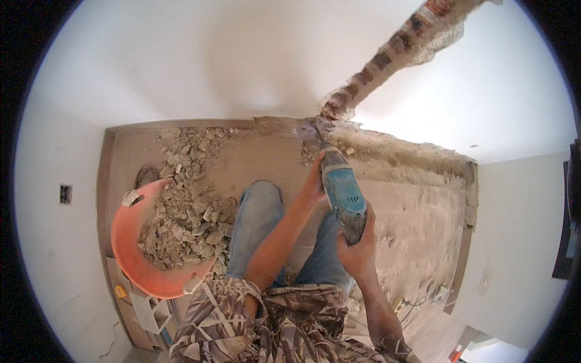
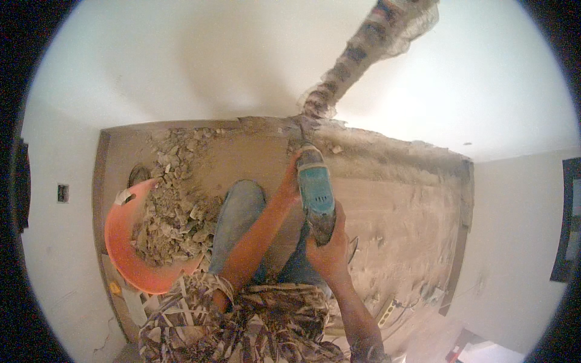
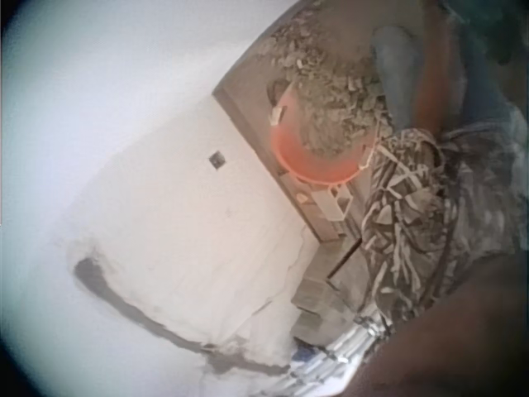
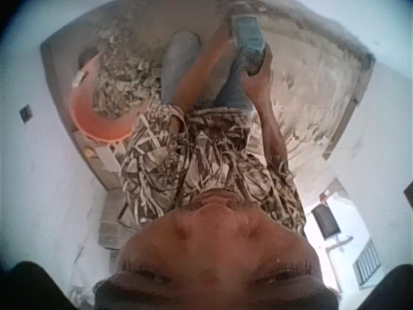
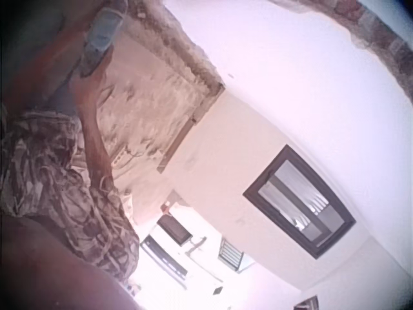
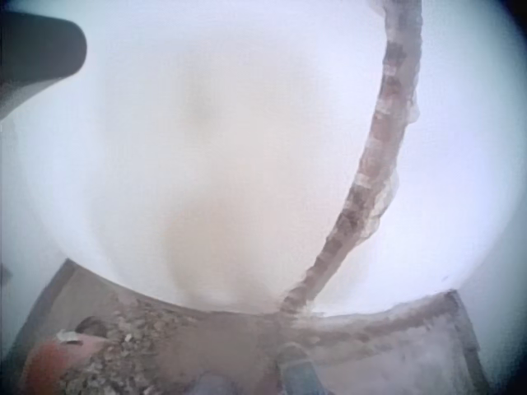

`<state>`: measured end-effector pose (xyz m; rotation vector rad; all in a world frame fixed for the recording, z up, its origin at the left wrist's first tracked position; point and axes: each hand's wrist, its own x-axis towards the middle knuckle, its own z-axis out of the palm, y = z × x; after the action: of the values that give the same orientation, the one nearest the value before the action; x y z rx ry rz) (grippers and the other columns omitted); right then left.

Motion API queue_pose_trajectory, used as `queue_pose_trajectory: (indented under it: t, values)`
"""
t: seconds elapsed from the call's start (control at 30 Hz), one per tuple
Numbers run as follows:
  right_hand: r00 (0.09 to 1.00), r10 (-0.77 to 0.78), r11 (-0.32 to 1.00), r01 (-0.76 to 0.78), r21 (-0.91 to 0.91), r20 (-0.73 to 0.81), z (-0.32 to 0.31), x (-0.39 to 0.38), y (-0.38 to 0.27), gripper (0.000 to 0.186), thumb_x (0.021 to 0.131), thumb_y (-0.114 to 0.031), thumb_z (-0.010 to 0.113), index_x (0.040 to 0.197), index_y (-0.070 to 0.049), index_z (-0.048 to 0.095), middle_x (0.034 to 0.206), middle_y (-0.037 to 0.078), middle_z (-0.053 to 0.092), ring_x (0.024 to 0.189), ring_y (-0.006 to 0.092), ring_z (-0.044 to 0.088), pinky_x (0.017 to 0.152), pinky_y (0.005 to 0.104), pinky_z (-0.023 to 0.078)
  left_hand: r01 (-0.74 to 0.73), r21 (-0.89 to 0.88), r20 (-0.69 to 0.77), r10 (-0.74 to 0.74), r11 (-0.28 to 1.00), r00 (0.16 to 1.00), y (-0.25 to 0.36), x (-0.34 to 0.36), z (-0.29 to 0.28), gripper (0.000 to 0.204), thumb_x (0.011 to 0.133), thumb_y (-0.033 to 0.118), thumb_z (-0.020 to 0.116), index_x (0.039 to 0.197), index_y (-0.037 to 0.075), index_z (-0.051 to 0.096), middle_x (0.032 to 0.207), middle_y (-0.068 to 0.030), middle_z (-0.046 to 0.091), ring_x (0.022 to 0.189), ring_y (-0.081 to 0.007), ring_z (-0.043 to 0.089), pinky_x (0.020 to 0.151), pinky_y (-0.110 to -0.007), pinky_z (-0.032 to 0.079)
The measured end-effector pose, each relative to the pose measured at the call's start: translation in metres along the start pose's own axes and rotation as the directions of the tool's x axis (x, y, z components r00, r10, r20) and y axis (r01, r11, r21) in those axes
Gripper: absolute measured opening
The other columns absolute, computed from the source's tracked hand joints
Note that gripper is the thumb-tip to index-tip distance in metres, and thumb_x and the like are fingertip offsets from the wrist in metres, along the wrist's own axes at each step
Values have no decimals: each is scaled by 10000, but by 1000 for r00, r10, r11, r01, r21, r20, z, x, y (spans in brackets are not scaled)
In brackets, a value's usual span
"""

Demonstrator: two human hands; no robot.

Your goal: The person uses a jackhammer to break concrete along the base of a wall and then uses a trowel to scrape and move debris.

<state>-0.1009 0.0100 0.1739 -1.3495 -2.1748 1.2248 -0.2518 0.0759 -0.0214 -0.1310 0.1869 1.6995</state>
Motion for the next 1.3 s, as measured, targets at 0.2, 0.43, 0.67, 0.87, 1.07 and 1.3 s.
queue_pose_trajectory:
  t: [0.2, 0.43, 0.67, 0.87, 1.07, 1.3]
  values:
    - [1000, -7, 998, 8, -67, 16, -4, 19, -24, 758, 791, 6, 579, 1478, -46, 261, 1256, 258, 567, 1206, 369, 572, 995, 433, 448, -26, -73, 116, 35, 997, 993, 5, 16, -2, 490, 956, 551, 507, 1124, 106, 627, 1031, -103, 691, 952, -255, 680, 878, -428, 557]
    - [999, -27, 971, 19, -240, -30, -50, 83, -23, 783, 773, -22, 635, 1478, -55, 294, 1242, 240, 582, 978, 331, 660, 816, 391, 547, -116, -109, 16, 119, 987, 993, 7, 59, 43, 537, 966, 565, 455, 1122, 84, 638, 1074, -110, 693, 988, -262, 673, 894, -434, 543]
    - [993, -57, 969, 80, -233, 102, -96, 161, -74, 788, 756, -42, 633, 1476, -60, 312, 945, 112, 623, 690, 164, 603, 601, 322, 532, -162, -231, 38, 175, 960, 984, 12, 114, 65, 594, 988, 580, 350, 1153, 87, 639, 1102, -91, 695, 1030, -266, 664, 937, -447, 525]
    - [972, -131, 915, 195, -352, 196, -96, 193, -105, 707, 750, -53, 648, 1407, -36, 386, 918, 105, 631, 671, 175, 601, 669, 322, 520, -203, -267, 45, 222, 942, 974, 33, 122, 83, 654, 985, 604, 282, 1261, 97, 589, 1248, -110, 634, 1169, -288, 598, 1014, -489, 472]
    - [946, -84, 940, 180, -291, 313, -89, 219, -127, 718, 749, -83, 669, 1408, -38, 388, 848, 86, 629, 637, 158, 596, 567, 317, 523, -502, -86, 231, 507, 861, 830, 45, 120, 88, 514, 959, 506, 400, 1277, 145, 581, 1288, -82, 615, 1206, -287, 566, 1046, -489, 445]
    - [951, -78, 943, 168, -289, 299, -89, 227, -126, 715, 740, -94, 676, 1400, -66, 402, 811, 72, 618, 608, 146, 588, 479, 314, 524, -243, -323, 15, 262, 915, 965, 54, 135, 85, 489, 960, 498, 402, 1243, 153, 604, 1283, -58, 619, 1201, -275, 568, 1034, -472, 461]
